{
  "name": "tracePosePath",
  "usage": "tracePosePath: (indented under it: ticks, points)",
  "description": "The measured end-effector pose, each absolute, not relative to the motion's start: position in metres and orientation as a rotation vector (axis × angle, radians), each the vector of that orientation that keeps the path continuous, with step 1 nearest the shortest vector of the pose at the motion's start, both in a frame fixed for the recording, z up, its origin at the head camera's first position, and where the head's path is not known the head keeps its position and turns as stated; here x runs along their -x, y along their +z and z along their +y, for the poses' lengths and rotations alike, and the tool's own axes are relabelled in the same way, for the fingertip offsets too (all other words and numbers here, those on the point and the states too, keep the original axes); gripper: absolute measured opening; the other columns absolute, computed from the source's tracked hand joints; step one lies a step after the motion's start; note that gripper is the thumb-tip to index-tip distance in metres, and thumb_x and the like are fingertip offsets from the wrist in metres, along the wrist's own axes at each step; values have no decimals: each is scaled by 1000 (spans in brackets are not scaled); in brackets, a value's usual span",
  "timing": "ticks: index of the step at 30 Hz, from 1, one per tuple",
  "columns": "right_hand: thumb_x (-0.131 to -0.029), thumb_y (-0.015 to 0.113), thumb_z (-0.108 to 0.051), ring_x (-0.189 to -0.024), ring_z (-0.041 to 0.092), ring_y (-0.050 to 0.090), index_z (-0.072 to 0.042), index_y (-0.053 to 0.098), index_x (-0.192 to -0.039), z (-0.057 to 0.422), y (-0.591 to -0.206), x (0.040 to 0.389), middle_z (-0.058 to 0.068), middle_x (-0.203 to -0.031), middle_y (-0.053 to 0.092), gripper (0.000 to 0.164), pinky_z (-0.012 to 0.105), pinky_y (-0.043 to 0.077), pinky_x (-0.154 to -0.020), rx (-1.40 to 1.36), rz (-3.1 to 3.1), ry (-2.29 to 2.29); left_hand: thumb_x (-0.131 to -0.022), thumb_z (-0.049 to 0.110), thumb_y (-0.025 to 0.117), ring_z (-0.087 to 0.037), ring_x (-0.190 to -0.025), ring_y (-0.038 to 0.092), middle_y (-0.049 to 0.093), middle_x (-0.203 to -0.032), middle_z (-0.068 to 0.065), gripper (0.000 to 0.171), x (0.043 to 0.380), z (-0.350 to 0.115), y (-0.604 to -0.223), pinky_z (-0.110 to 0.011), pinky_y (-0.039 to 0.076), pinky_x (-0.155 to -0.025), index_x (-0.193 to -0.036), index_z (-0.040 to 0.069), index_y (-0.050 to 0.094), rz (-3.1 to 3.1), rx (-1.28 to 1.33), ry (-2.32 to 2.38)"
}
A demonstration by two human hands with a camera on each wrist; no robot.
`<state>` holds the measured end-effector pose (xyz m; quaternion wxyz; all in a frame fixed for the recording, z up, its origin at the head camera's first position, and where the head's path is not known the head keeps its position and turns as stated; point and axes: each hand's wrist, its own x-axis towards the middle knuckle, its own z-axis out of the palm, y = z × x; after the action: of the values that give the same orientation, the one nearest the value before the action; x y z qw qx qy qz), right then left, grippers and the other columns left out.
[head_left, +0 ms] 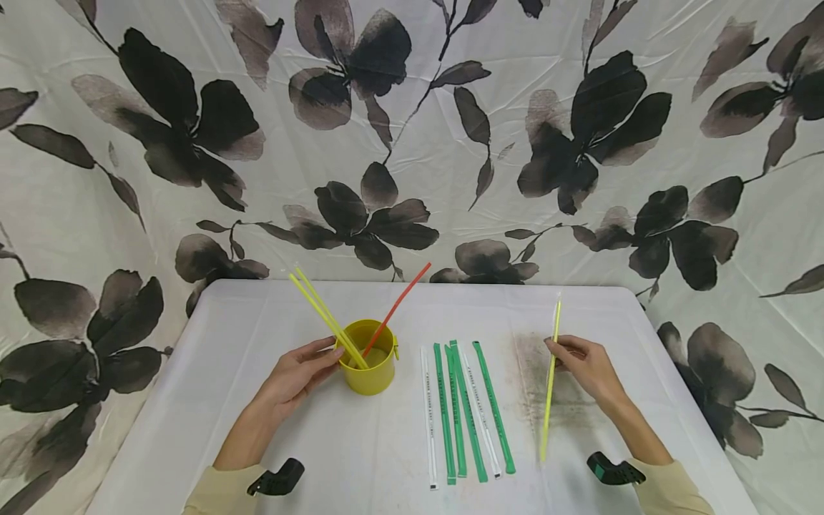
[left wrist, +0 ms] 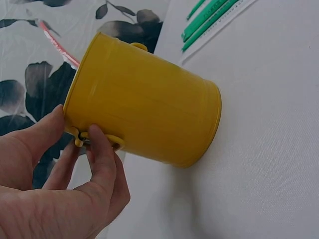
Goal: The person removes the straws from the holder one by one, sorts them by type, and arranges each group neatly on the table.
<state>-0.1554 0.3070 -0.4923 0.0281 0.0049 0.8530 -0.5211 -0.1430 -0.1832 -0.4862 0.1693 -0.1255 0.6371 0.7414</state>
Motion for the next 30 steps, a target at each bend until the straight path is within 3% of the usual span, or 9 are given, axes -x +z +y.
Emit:
tracePosePath:
  ticks: [11, 19, 30]
  points:
    - [-103, 65, -29, -90, 25, 71, 11, 61, -132, 320, -516, 155, 23, -112, 72, 49, 36, 63, -79, 6, 2624, -1404, -99, 12, 71, -13, -113, 67, 56, -135, -17, 63, 143, -184, -487, -32, 50, -108, -152, -5, 43, 1793, 355, 2131]
    - [-100, 70, -19, -87, 21, 71, 10, 62, -126, 314, -530, 155, 17, -100, 73, 40, 29, 61, -73, 14, 2694, -1373, -98, 11, 72, -14, -114, 67, 55, -136, -17, 63, 143, -184, -487, -33, 49, -109, -152, -5, 43, 1789, 362, 2138]
    - [-95, 77, -21, -75, 18, 66, 6, 69, -108, 303, -547, 160, 8, -84, 70, 31, 26, 55, -64, -26, 2840, -1244, -98, 11, 71, -13, -112, 67, 53, -139, -20, 62, 142, -183, -487, -36, 47, -111, -151, -5, 44, 1794, 360, 2141]
